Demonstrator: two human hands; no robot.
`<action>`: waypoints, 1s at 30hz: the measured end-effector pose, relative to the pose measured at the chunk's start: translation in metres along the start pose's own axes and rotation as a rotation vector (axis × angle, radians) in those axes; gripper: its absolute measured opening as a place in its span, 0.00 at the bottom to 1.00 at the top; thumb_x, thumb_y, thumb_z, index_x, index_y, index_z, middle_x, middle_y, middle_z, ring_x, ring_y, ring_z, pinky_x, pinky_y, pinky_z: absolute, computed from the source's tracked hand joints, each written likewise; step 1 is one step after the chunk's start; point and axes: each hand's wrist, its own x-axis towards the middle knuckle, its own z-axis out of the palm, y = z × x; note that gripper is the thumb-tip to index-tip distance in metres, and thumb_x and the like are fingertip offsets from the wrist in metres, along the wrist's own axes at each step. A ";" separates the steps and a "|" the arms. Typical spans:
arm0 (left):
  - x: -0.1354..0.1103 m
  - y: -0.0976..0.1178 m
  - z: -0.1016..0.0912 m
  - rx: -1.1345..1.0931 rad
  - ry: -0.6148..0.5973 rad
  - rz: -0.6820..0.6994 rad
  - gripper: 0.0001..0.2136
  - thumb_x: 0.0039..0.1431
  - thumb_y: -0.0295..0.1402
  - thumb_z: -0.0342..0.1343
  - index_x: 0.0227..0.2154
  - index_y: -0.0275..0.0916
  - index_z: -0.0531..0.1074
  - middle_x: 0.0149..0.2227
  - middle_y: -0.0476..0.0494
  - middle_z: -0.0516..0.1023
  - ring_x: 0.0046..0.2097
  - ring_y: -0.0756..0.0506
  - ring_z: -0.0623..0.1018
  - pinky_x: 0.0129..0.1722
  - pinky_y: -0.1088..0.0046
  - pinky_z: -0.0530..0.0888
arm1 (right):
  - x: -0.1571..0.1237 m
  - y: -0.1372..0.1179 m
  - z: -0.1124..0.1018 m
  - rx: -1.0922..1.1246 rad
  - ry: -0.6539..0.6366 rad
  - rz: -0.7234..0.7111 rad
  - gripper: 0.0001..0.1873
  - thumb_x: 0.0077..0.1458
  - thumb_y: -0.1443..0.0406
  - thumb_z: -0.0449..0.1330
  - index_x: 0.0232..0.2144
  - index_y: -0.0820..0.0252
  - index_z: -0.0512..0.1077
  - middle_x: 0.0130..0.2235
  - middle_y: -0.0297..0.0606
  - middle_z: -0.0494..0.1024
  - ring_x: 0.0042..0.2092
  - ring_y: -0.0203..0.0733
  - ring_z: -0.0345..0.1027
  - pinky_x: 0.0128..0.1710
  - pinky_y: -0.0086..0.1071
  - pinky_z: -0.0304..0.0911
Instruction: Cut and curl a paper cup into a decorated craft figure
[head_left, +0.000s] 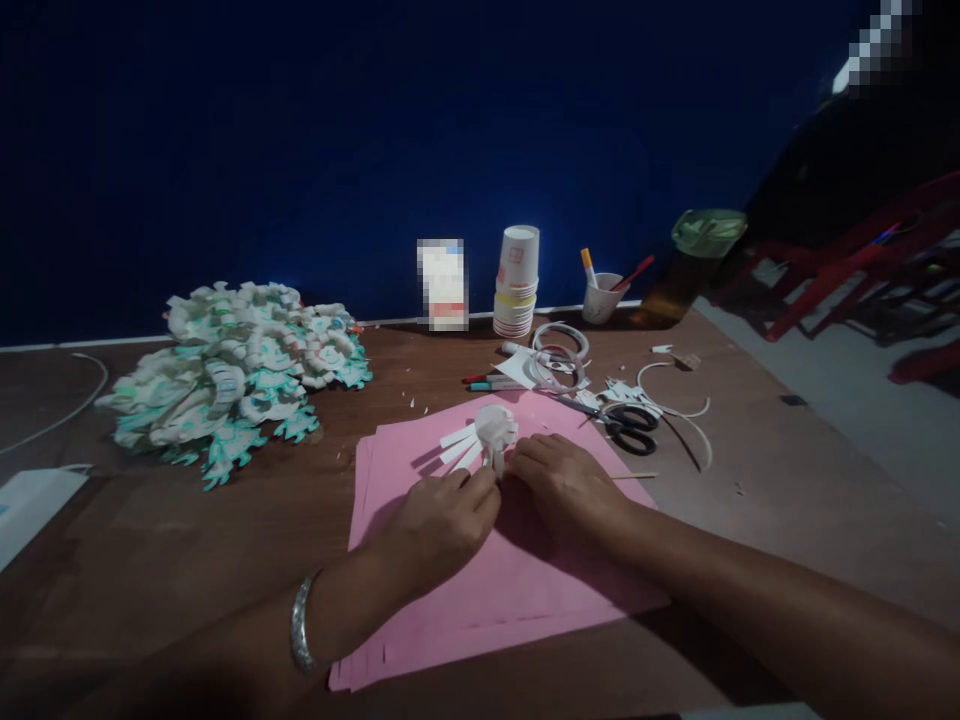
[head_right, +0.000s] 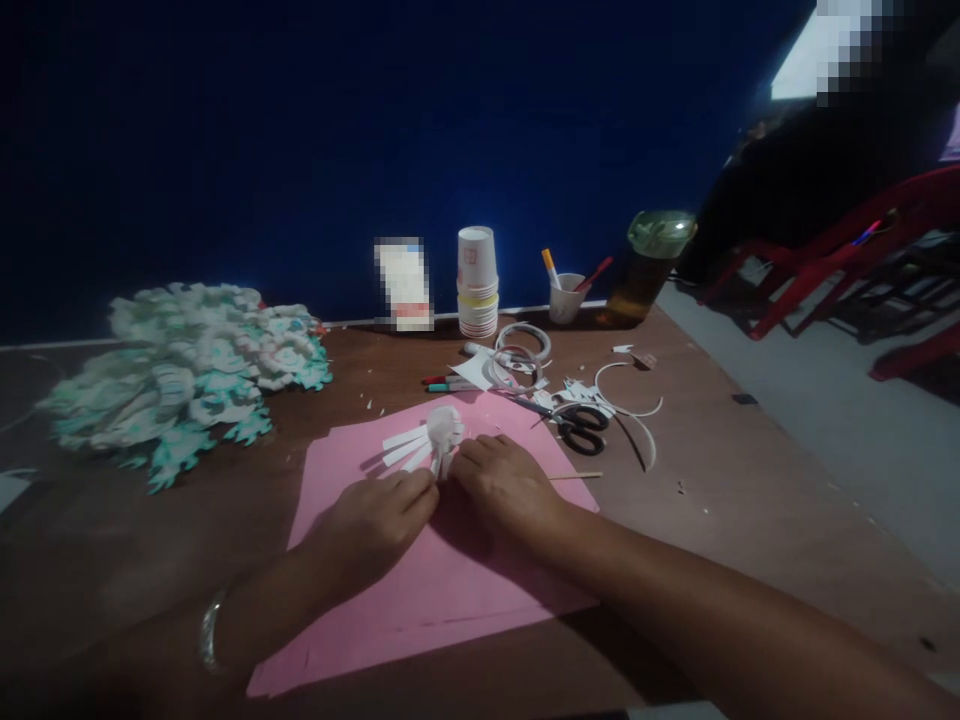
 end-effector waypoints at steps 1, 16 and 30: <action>0.000 0.001 0.000 0.014 -0.017 0.010 0.09 0.62 0.19 0.46 0.33 0.35 0.70 0.31 0.44 0.74 0.29 0.44 0.75 0.23 0.68 0.70 | 0.000 0.001 0.000 0.006 0.017 -0.006 0.04 0.55 0.73 0.62 0.33 0.61 0.72 0.35 0.40 0.76 0.37 0.44 0.66 0.41 0.36 0.58; 0.002 0.002 0.002 0.084 -0.079 -0.054 0.10 0.61 0.19 0.46 0.37 0.31 0.72 0.32 0.40 0.75 0.30 0.42 0.76 0.21 0.67 0.70 | -0.003 0.000 -0.007 0.069 0.124 -0.124 0.11 0.50 0.64 0.64 0.37 0.62 0.73 0.35 0.42 0.75 0.37 0.45 0.66 0.38 0.36 0.60; 0.002 0.000 0.006 0.041 -0.065 -0.094 0.07 0.65 0.24 0.48 0.36 0.34 0.71 0.32 0.42 0.76 0.31 0.43 0.77 0.23 0.68 0.69 | -0.003 0.005 -0.008 0.061 0.153 -0.143 0.09 0.53 0.64 0.63 0.38 0.60 0.72 0.36 0.42 0.76 0.37 0.44 0.68 0.38 0.36 0.62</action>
